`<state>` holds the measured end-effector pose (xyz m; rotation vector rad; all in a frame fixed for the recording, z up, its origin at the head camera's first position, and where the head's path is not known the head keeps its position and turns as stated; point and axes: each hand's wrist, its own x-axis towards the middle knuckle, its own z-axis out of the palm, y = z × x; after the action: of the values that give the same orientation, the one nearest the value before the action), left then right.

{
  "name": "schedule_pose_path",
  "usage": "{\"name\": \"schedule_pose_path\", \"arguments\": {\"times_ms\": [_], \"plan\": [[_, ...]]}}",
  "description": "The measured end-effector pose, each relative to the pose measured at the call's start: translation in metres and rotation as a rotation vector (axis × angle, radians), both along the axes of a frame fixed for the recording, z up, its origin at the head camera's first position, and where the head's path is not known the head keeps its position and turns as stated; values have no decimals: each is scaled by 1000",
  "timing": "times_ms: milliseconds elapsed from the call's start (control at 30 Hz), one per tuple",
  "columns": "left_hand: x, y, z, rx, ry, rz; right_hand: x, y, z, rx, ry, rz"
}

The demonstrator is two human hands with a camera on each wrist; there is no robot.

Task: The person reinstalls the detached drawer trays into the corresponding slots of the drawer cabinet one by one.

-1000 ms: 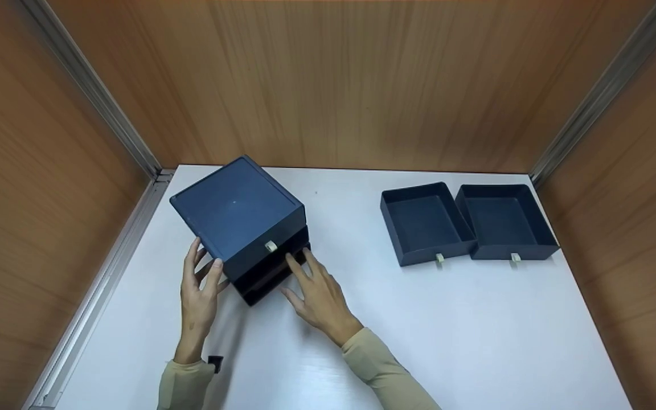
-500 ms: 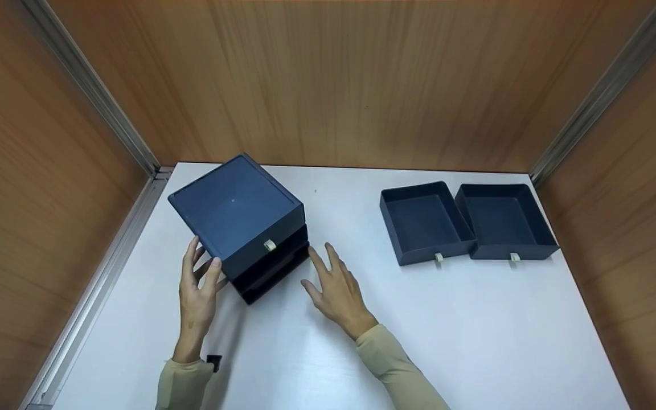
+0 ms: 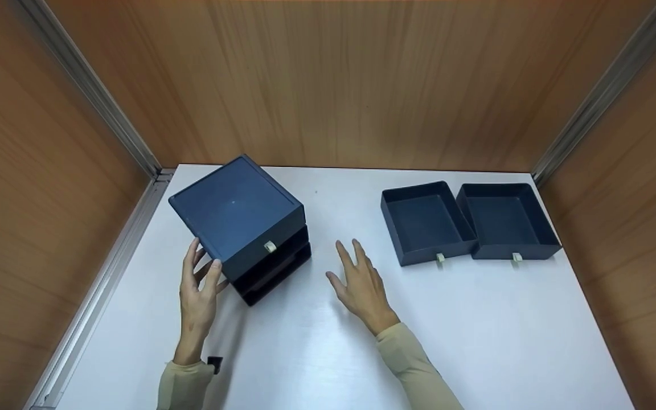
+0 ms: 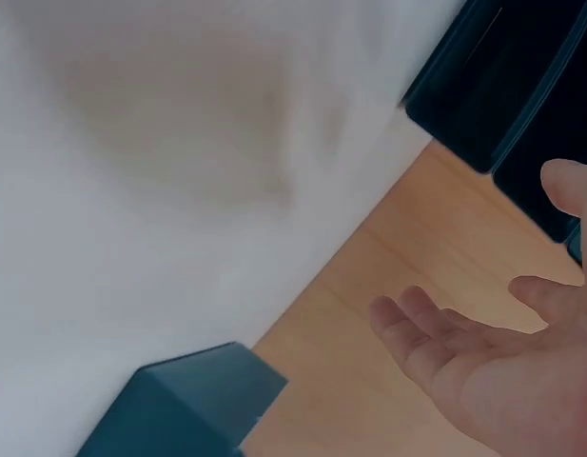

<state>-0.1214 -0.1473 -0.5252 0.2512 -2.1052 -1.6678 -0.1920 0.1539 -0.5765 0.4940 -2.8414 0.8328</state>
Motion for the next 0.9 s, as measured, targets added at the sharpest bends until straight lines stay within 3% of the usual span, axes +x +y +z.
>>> {"name": "schedule_pose_path", "arguments": {"times_ms": [900], "plan": [[0, -1, 1, 6, -12, 2, -18, 63, -8, -83, -119, -148]]}}
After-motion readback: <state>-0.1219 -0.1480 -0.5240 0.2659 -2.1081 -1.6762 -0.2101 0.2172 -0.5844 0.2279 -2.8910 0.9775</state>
